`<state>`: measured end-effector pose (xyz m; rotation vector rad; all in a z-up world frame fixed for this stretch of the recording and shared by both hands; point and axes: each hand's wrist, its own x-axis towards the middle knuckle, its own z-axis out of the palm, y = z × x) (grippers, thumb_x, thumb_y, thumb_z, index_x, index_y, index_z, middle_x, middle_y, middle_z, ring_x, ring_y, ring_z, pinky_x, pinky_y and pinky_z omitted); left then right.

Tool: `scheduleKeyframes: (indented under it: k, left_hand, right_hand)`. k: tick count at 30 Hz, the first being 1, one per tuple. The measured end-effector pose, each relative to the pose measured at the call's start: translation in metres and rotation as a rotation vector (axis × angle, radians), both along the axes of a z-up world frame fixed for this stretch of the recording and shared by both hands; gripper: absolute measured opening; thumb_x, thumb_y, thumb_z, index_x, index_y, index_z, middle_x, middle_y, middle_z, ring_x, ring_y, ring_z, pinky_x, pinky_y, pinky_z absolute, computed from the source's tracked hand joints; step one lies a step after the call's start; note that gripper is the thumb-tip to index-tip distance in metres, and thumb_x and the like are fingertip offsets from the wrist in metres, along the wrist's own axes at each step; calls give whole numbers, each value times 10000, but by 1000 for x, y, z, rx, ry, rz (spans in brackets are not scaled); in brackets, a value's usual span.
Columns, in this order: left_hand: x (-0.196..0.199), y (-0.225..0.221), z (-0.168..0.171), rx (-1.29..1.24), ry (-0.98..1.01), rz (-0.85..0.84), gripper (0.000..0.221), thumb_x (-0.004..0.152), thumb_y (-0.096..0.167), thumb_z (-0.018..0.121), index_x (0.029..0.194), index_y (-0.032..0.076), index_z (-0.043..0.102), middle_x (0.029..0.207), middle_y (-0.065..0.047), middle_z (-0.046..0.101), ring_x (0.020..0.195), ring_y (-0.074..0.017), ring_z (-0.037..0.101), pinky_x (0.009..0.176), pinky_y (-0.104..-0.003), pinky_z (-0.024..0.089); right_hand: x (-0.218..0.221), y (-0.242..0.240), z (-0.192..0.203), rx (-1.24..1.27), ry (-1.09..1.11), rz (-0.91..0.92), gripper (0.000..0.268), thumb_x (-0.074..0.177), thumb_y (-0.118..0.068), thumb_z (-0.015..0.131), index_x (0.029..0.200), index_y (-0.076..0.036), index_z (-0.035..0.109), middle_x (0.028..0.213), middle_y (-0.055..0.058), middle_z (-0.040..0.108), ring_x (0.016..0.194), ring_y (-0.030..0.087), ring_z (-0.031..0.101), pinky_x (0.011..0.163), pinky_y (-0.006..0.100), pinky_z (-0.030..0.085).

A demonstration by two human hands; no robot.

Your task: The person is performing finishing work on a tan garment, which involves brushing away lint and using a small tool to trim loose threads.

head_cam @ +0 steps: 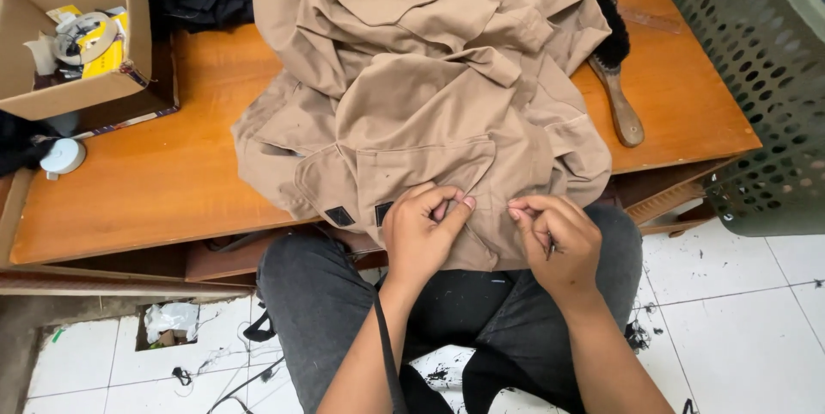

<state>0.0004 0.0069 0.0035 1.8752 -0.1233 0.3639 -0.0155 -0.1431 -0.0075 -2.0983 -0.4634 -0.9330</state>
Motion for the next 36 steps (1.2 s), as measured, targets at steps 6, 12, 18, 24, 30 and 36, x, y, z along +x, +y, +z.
scheduleKeyframes:
  k: [6,12,18,24,30,36]
  left_hand:
    - [-6,-4,-4,32,-185,26,74,666,110,675,688,65,621,471,-48,428,490,-228,494,492,-313,408]
    - [-44,-23,3,428,-553,51,60,780,86,588,731,77,555,584,-24,513,482,-185,502,497,-306,422]
    - [-42,-40,-1,445,-521,100,47,815,118,561,815,72,570,580,-11,529,459,-173,489,436,-284,395]
    - [-36,-39,1,334,-501,89,26,814,85,580,797,95,597,663,-7,533,515,-152,509,452,-255,391]
    - [-41,-34,-1,164,-383,48,164,824,93,542,675,38,584,513,8,454,424,-96,398,368,-233,289]
    - [-54,-19,-56,-276,639,-295,487,825,376,515,438,82,552,295,-16,368,305,-67,367,483,-180,346]
  right_hand:
    - [-11,-1,1,42,76,45,491,766,-12,613,440,-106,258,692,63,637,515,225,547,444,254,388]
    - [-20,-1,10,140,158,135,400,820,-13,508,537,-86,235,724,110,581,686,150,576,557,204,403]
    - [-27,-3,20,126,86,148,426,787,26,531,536,-94,210,699,94,595,637,142,557,560,213,404]
    - [-33,-8,30,49,55,272,387,778,-17,541,538,-101,251,621,71,590,646,131,615,549,230,411]
    - [-25,-35,20,572,158,341,385,777,-4,458,543,-150,189,426,-20,235,324,99,332,351,218,274]
    - [0,-70,-18,529,501,-31,340,816,-55,592,681,-137,291,775,24,530,731,63,491,655,189,393]
